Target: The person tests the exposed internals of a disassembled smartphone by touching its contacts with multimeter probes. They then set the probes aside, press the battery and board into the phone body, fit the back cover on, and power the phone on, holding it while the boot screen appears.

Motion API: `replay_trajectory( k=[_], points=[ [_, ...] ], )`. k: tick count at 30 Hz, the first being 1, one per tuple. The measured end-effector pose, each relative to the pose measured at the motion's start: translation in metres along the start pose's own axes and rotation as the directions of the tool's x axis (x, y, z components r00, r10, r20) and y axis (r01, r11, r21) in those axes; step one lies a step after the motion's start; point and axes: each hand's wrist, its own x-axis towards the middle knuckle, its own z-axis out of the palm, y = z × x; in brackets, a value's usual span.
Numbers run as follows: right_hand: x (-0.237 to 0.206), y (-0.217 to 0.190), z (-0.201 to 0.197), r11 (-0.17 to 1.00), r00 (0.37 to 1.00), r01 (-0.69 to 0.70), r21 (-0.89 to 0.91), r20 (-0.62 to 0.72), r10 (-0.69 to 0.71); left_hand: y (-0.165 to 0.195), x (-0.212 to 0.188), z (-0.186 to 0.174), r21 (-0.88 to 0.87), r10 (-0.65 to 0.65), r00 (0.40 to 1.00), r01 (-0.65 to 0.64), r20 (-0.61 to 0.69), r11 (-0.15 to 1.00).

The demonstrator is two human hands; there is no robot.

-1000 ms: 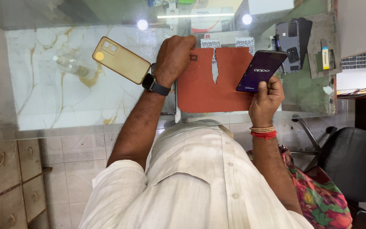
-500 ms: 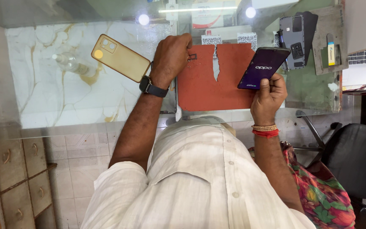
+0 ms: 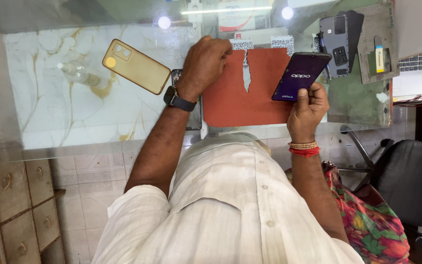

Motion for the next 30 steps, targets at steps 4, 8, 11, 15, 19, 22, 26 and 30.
replay_trajectory(
  k=[4,8,11,15,19,22,26,30],
  points=[
    [0.000,-0.001,0.002,1.000,1.000,0.003,-0.005,-0.002,-0.003,0.005,-0.002,0.007,-0.011,0.070,0.997,-0.070,-0.039,0.997],
    [0.001,-0.001,0.001,1.000,1.000,0.004,-0.002,-0.006,-0.004,0.006,-0.004,0.013,0.021,0.095,0.994,-0.094,-0.053,0.995],
    [0.000,0.000,0.000,1.000,1.000,0.001,0.001,0.002,-0.001,0.005,-0.006,0.017,0.041,0.087,0.996,-0.086,-0.036,0.995],
    [-0.001,0.000,0.000,1.000,1.000,0.006,-0.021,0.000,-0.006,0.006,-0.009,0.017,0.052,0.238,0.966,-0.234,-0.103,0.971],
    [-0.001,0.001,0.000,1.000,1.000,0.008,-0.010,0.001,-0.008,0.009,-0.018,0.008,0.058,0.216,0.969,-0.210,-0.119,0.976],
    [-0.001,0.002,-0.002,1.000,1.000,0.014,-0.002,0.005,-0.014,0.005,-0.026,-0.007,-0.052,0.133,0.979,-0.143,-0.153,0.988],
    [-0.003,0.003,-0.004,1.000,1.000,-0.008,-0.014,0.008,0.008,-0.002,-0.039,-0.023,-0.108,0.026,0.990,-0.041,-0.138,0.993],
    [-0.004,0.004,-0.003,0.999,1.000,0.001,-0.035,0.015,0.000,-0.004,-0.048,-0.024,-0.124,-0.025,0.990,0.008,-0.139,0.992]
  ],
)
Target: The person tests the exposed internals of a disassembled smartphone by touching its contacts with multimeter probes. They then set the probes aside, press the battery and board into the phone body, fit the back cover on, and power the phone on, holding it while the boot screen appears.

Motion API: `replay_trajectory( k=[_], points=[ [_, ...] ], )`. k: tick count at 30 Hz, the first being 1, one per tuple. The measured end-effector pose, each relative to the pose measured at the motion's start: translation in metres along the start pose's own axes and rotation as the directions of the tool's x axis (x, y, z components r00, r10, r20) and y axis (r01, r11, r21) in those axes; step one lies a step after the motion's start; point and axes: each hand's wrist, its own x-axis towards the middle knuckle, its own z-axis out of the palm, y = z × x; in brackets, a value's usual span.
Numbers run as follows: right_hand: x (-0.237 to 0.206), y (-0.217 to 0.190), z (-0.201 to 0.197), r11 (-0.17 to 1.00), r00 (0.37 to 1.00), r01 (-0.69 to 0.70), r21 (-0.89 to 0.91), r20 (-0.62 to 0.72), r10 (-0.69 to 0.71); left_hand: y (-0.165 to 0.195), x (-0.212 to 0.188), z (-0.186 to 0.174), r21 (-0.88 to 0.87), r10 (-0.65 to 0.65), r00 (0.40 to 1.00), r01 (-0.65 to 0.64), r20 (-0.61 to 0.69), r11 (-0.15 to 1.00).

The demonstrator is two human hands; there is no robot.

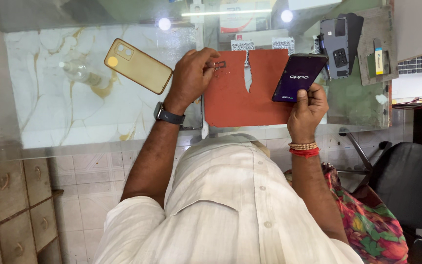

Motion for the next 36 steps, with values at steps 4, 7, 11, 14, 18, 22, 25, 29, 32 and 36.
replay_trajectory(
  k=[4,7,11,14,18,22,25,29,32,36],
  points=[
    [-0.002,0.001,0.002,1.000,1.000,0.006,-0.014,0.009,-0.006,-0.001,-0.003,0.004,-0.040,0.050,0.999,-0.049,0.010,0.998],
    [-0.002,0.001,0.004,1.000,1.000,0.009,-0.025,0.006,-0.009,-0.002,-0.004,0.003,-0.057,0.046,0.999,-0.045,0.014,0.997],
    [-0.004,0.002,0.002,0.997,1.000,-0.002,-0.080,0.012,0.003,-0.002,-0.008,-0.008,-0.051,0.055,0.998,-0.057,-0.040,0.997],
    [-0.003,0.003,-0.001,0.989,1.000,0.026,-0.147,0.005,-0.026,0.002,-0.013,-0.017,-0.059,0.063,0.995,-0.067,-0.073,0.996],
    [-0.001,0.002,-0.008,0.981,0.999,0.031,-0.190,0.025,-0.026,0.018,-0.027,-0.021,-0.108,0.002,0.994,-0.013,-0.105,0.994],
    [-0.004,0.004,-0.005,0.988,1.000,-0.003,-0.157,0.016,0.005,0.027,-0.049,-0.024,-0.139,-0.013,0.992,-0.005,-0.125,0.990],
    [-0.008,0.005,-0.003,0.986,1.000,-0.013,-0.165,0.009,0.014,0.030,-0.065,-0.026,-0.173,0.075,0.988,-0.098,-0.135,0.980],
    [-0.010,0.010,-0.003,0.984,1.000,0.010,-0.175,0.013,-0.008,0.048,-0.073,-0.030,-0.313,0.203,0.979,-0.187,0.019,0.931],
    [-0.014,0.011,-0.001,0.974,1.000,0.026,-0.223,0.021,-0.022,0.077,-0.077,-0.042,-0.571,0.295,0.894,-0.055,0.338,0.819],
    [-0.021,0.011,0.005,0.975,0.999,0.043,-0.219,0.028,-0.038,0.117,-0.075,-0.064,-0.886,0.669,0.659,-0.009,0.344,0.464]
  ],
)
